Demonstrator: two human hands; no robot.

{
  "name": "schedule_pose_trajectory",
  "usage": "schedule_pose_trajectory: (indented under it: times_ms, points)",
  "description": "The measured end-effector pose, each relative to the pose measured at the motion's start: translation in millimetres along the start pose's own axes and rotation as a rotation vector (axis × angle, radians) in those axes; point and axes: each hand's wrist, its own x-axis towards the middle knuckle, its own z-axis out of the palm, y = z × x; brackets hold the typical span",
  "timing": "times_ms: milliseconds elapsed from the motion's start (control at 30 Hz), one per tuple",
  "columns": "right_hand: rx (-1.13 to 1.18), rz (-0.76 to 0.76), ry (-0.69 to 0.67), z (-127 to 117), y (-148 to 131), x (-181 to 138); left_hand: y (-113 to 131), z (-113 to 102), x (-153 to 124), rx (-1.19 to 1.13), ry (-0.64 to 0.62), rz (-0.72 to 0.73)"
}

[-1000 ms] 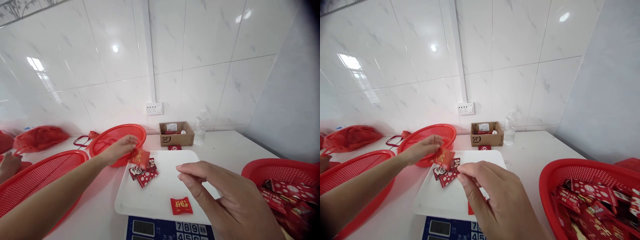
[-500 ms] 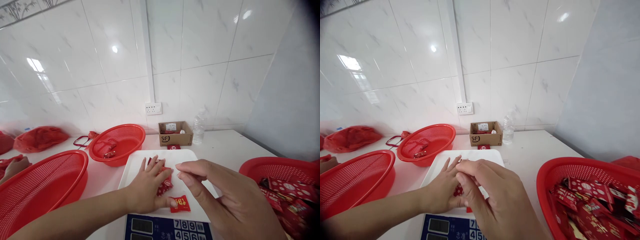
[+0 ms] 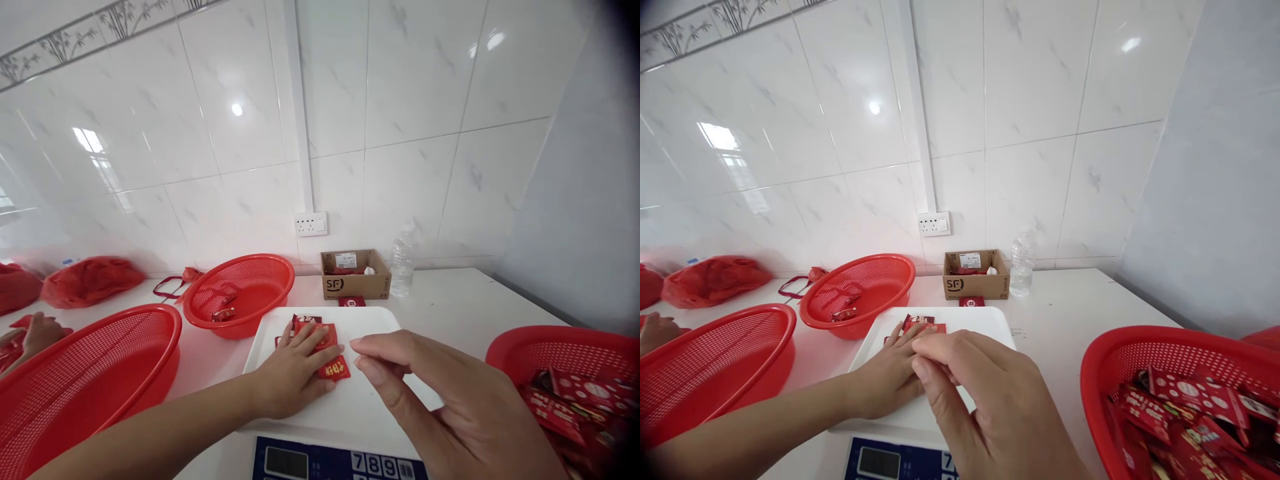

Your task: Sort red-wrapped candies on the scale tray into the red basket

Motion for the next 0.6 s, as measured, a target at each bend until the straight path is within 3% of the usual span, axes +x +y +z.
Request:
schedule_pose_trajectory:
  times_ms: [133,300,433,600]
  points:
    - [0.015,-0.004,-0.001,1.7,1.1,0.2,-22.4,-18.3,-12.9,0.066,0.04,-0.226]
    - [0.019,-0.011,-0.018,2.7,1.4,1.5,-79.8,-39.8,-32.7,0.099,0.119,-0.514]
    - [0.011,0.012,-0.027,2.7,-0.6,1.5,-120.0,-54.8,-50.5,0.078,0.097,-0.604]
    - [0.009,-0.002,-0.03,3.9,-1.4,0.7,-145.8,-71.0,-67.8,0.057,0.118,-0.71]
